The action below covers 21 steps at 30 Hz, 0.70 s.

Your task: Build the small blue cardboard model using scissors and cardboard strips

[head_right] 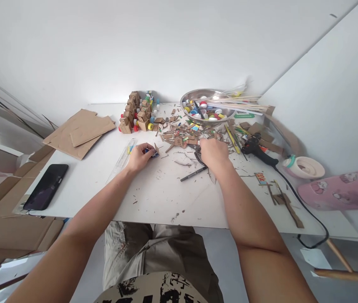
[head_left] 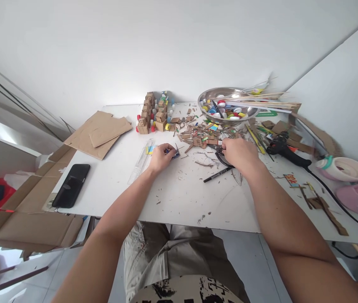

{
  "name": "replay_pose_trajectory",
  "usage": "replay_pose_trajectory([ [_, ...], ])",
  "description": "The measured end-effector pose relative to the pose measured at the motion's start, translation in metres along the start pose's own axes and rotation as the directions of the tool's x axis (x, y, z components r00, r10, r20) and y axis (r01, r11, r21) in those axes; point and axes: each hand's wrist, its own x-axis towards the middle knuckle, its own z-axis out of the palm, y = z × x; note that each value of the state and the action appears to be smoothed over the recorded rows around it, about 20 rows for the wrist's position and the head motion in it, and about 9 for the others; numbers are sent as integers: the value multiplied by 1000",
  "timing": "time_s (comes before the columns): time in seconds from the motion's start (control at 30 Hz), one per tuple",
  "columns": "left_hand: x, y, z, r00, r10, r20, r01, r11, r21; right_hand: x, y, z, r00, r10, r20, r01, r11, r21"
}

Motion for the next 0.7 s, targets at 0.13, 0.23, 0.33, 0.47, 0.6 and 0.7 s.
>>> replay_pose_trajectory([
  [0.13,-1,3,0,1000,25,6,-25,999,23,3,2,4,1000,14,-21,-14,1000,24],
  [0.23,0,4,1,999,40,13,-41,999,37,3,2,5,999,15,-33,-14,999,37],
  [0.33,0,3,2,999,47,14,-48,998,48,4,3,5,999,-3,-44,5,999,32],
  [0.47,0,3,2,999,48,8,-48,998,38,5,5,7,998,-15,-60,17,999,27],
  [0.6,1,1,0,999,49,10,-50,998,34,5,5,7,998,-32,-54,33,999,22],
  [0.7,1,0,0,998,58,-3,-58,997,42,3,4,5,998,-35,-46,36,999,13],
])
